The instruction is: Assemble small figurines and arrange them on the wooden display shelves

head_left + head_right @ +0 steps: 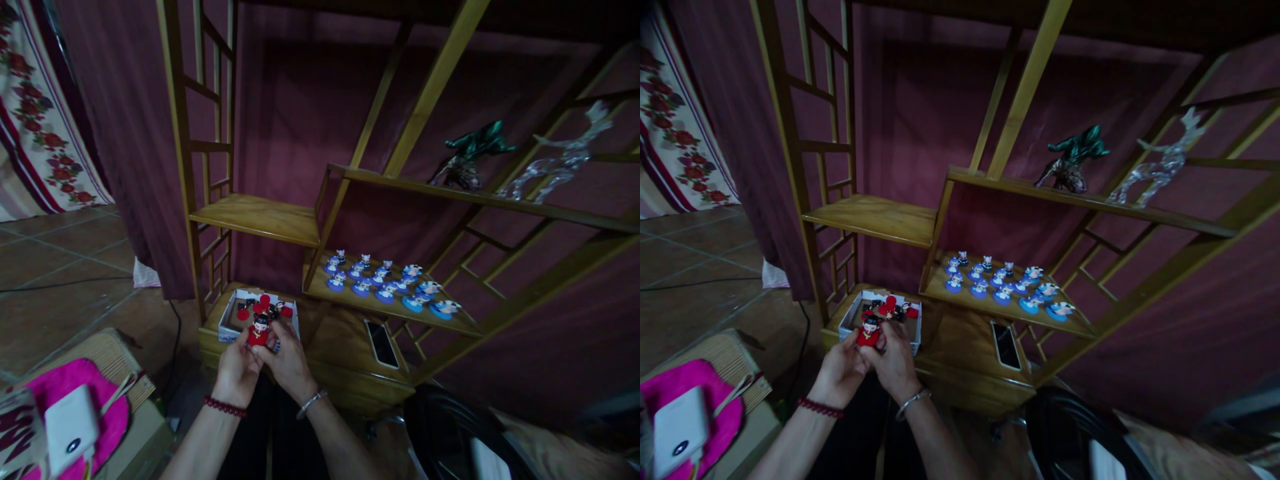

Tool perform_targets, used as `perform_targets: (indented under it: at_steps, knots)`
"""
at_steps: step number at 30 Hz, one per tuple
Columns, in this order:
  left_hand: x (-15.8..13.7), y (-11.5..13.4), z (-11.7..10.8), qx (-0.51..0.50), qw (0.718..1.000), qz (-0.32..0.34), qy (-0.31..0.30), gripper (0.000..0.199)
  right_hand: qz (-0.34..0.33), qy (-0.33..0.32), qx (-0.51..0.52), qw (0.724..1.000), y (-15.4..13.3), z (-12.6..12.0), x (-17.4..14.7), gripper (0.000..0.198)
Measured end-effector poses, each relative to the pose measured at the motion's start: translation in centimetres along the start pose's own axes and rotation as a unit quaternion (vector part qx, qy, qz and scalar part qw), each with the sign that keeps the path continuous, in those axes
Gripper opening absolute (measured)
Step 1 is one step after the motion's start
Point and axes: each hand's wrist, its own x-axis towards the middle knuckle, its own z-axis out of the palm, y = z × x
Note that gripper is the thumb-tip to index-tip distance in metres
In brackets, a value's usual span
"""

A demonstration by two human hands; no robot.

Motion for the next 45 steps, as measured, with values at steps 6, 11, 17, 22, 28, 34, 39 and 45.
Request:
perform_targets:
  at_steps: [6,11,17,22,28,34,39,45]
  knots:
    - [-0.2,0.6,0.1,0.013,1.000,0.016,0.001,0.019,-0.011,0.006,0.011,1.000,-0.7,-0.1,0.4,0.017]
    - [-0.3,1.5,0.4,0.032,0.999,0.034,0.016,0.014,-0.013,0.008,0.017,1.000,-1.4,-0.2,0.9,0.017]
    - [-0.8,2.7,0.9,0.023,0.994,0.091,0.054,0.014,-0.027,-0.002,0.025,0.999,-2.4,0.0,1.7,0.021]
    - [-1.3,4.0,1.9,0.018,0.990,0.126,0.060,0.015,-0.035,-0.019,0.056,0.998,-3.5,-0.1,2.8,0.023]
    - [-2.0,5.5,3.3,-0.006,0.986,0.161,0.031,0.018,-0.064,-0.020,0.071,0.995,-5.4,-1.2,4.4,0.029]
    - [-2.6,6.7,4.3,0.004,0.980,0.201,0.002,0.019,-0.086,-0.008,0.065,0.994,-7.1,-2.3,6.1,0.029]
    - [-2.4,7.5,5.1,0.004,0.969,0.244,-0.022,0.018,-0.107,-0.013,0.086,0.990,-8.3,-3.0,7.6,0.028]
    - [-2.6,8.6,6.7,-0.009,0.957,0.287,-0.043,0.015,-0.135,-0.009,0.085,0.987,-9.8,-4.1,9.2,0.025]
